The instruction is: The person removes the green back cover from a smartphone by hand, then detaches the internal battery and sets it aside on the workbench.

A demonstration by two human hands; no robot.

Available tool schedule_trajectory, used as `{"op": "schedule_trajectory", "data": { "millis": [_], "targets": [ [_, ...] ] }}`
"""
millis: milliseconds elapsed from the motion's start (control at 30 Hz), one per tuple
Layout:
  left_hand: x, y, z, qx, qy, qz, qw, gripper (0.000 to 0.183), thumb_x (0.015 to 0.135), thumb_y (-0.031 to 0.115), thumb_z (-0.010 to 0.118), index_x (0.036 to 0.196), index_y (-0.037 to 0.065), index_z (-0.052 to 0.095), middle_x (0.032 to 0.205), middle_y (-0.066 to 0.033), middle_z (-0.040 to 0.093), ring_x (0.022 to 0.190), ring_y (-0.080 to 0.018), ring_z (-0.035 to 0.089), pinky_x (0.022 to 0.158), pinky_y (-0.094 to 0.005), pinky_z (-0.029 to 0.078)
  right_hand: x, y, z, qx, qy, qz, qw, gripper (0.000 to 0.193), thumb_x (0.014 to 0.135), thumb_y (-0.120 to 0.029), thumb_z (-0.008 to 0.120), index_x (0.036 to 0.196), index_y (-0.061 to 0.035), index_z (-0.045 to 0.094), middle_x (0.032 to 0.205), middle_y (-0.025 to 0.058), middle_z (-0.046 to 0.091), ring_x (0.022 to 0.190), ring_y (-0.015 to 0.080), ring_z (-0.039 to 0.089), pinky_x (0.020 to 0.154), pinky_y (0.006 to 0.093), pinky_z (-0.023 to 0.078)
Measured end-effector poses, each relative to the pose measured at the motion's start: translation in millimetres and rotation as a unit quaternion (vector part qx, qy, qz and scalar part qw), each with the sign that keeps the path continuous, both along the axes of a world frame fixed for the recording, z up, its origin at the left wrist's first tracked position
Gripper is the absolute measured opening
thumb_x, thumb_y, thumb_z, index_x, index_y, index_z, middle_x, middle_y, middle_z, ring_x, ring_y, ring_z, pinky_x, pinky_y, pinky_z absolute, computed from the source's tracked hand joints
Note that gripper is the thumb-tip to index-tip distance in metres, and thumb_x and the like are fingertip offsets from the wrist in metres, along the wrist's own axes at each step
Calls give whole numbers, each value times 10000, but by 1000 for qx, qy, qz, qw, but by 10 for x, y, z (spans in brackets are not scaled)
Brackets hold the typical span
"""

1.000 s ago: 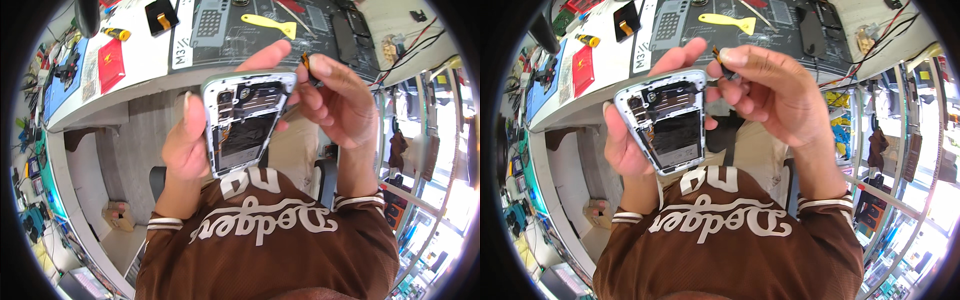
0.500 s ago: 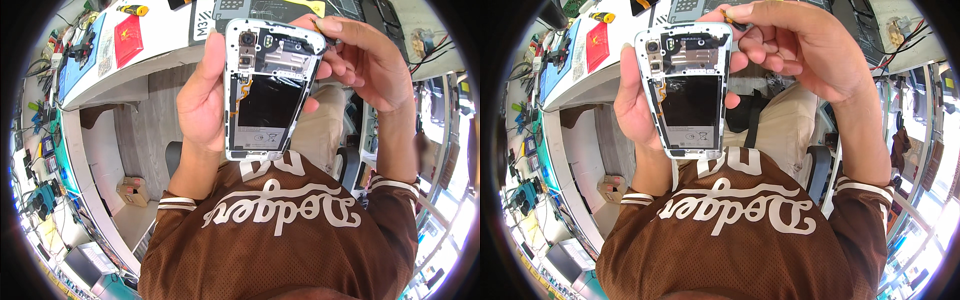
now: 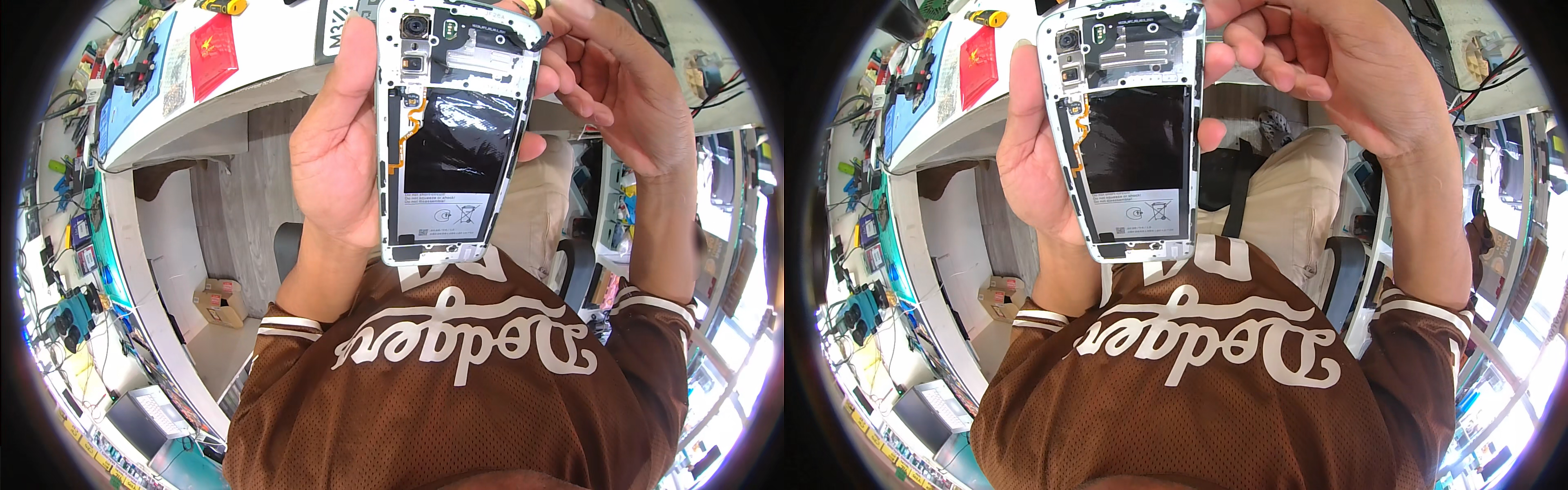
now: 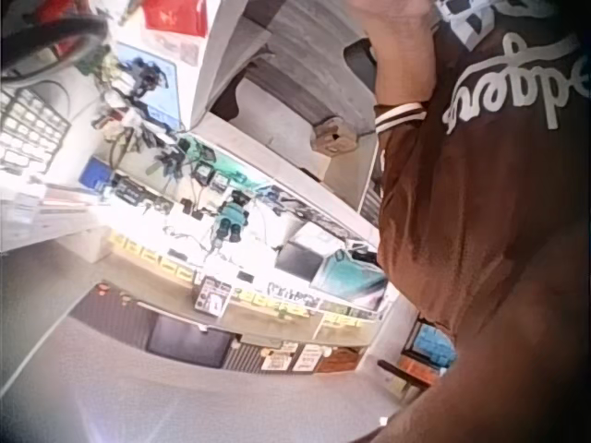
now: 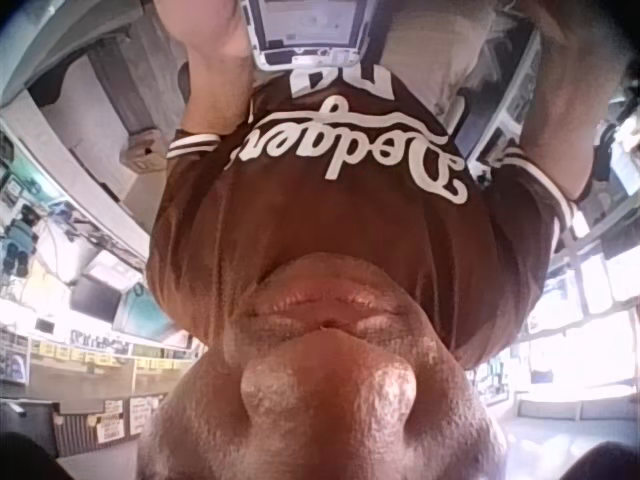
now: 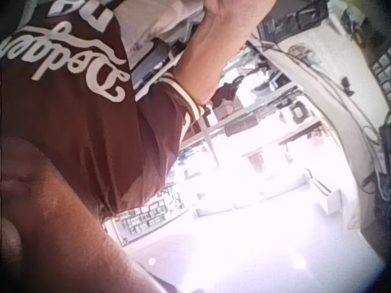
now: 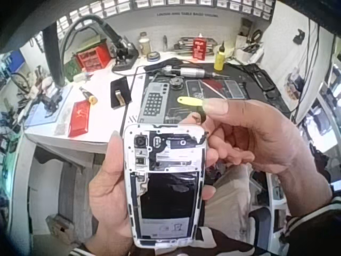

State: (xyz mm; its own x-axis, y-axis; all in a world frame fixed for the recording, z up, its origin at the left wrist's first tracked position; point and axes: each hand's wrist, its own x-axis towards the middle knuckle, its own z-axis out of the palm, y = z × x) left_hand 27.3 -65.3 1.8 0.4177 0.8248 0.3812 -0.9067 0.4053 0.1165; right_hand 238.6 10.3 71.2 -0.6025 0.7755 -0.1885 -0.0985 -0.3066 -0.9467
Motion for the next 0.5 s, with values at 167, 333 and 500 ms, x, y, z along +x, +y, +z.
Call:
{"op": "schedule_trajectory", "data": {
  "millis": [167,333,500],
  "targets": [
    [-20,-17,-24,16,29,16,999,846,1118,579,216,1623,-99,176,1574,-394,366,1480,-459,437,1194,-652,406,-166,-106,274,-25,-93,-70,993,432,1100,-297,578,1191,108,701,729,68,709,522,57,567,455,171,420],
    [48,-46,91,-9,28,27,999,843,1119,577,215,1617,-102,188,1583,-388,348,1490,-442,426,1197,-632,416,-183,-71,241,4,-112,-79,991,405,1090,-290,602,1176,88,720,726,67,712,544,49,579,496,158,438],
    [55,-12,19,12,-12,11,1000,825,1125,558,212,1616,-104,190,1576,-366,376,1478,-424,450,1183,-611,445,-152,-73,229,41,-123,-71,989,394,1091,-294,609,1130,77,736,723,60,717,555,42,595,506,156,443]
  ]
}}
